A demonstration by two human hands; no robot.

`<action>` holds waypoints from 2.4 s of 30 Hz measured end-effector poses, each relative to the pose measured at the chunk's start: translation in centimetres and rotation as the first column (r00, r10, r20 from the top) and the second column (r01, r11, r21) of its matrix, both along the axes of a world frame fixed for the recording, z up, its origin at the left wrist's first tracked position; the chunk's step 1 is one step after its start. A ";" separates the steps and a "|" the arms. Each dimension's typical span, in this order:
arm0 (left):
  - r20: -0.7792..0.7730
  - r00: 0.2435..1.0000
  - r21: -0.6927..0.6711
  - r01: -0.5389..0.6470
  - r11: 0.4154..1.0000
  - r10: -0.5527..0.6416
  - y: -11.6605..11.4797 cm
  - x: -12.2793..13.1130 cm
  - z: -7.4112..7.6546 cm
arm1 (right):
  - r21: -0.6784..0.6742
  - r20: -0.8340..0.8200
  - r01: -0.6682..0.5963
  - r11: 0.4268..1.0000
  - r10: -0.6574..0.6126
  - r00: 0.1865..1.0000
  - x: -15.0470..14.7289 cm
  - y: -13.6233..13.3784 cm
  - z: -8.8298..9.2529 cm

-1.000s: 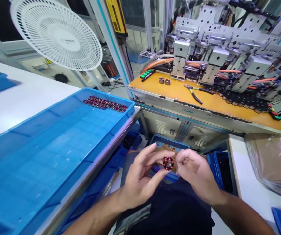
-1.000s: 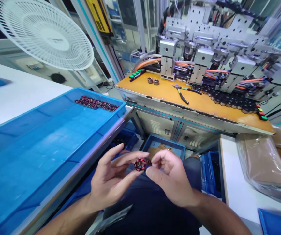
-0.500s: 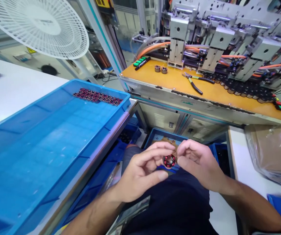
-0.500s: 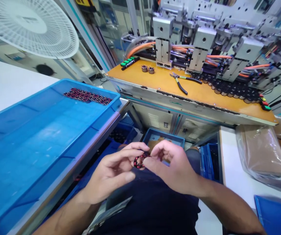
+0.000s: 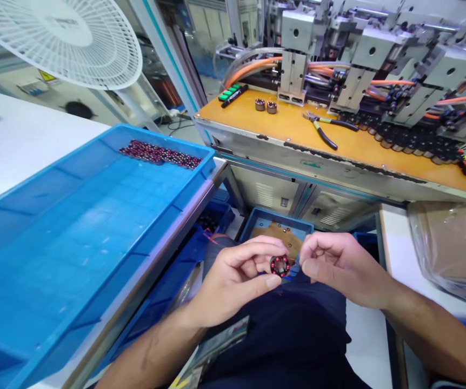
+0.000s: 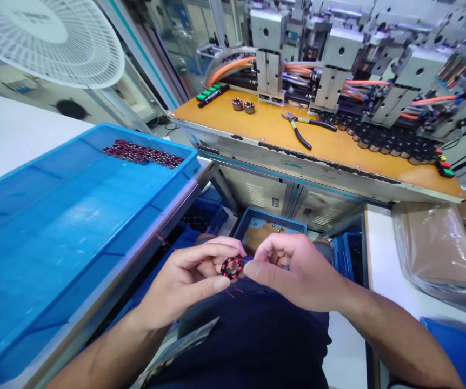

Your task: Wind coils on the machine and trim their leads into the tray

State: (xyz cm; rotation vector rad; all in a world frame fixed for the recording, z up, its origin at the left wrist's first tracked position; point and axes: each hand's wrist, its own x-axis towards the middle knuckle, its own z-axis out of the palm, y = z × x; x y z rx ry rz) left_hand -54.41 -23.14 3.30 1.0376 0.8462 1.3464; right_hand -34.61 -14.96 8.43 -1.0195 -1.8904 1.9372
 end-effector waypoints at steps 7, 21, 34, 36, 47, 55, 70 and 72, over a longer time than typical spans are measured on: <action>0.005 0.999 -0.022 0.034 0.999 -0.034 -0.2 0.0 0.5 | 0.033 0.056 -0.239 0.971 0.237 0.970 1.0 0.5 0.3; 0.099 0.975 -0.144 0.211 0.967 -0.198 -0.6 0.5 0.7 | 0.356 -0.140 -0.128 0.926 0.188 0.972 -1.8 1.5 0.7; -0.006 0.998 0.057 0.061 0.997 -0.060 -0.4 0.5 0.8 | 0.029 0.077 -0.073 0.997 0.071 0.995 -0.5 -0.2 2.4; 0.024 0.996 0.033 0.090 0.995 -0.091 -0.5 0.5 0.8 | 0.083 0.108 -0.109 0.991 0.100 0.989 -0.4 -0.2 2.5; 0.186 0.968 -0.016 0.174 0.985 -0.168 -0.5 0.6 0.3 | 0.117 -0.040 -0.072 0.991 0.077 0.996 0.2 -1.7 2.0; 0.139 0.976 0.074 0.159 0.984 -0.168 -0.4 0.8 0.3 | 0.047 -0.026 -0.064 0.997 0.065 0.998 0.3 -2.5 2.1; 0.389 0.870 -0.007 0.333 0.943 -0.304 -0.3 1.6 0.7 | 0.973 -0.066 -0.004 0.230 0.295 0.953 1.7 -1.3 0.9; 0.421 0.851 -0.003 0.346 0.938 -0.312 -0.3 1.8 0.6 | 0.979 -0.082 0.020 0.204 0.302 0.950 1.1 -1.2 0.8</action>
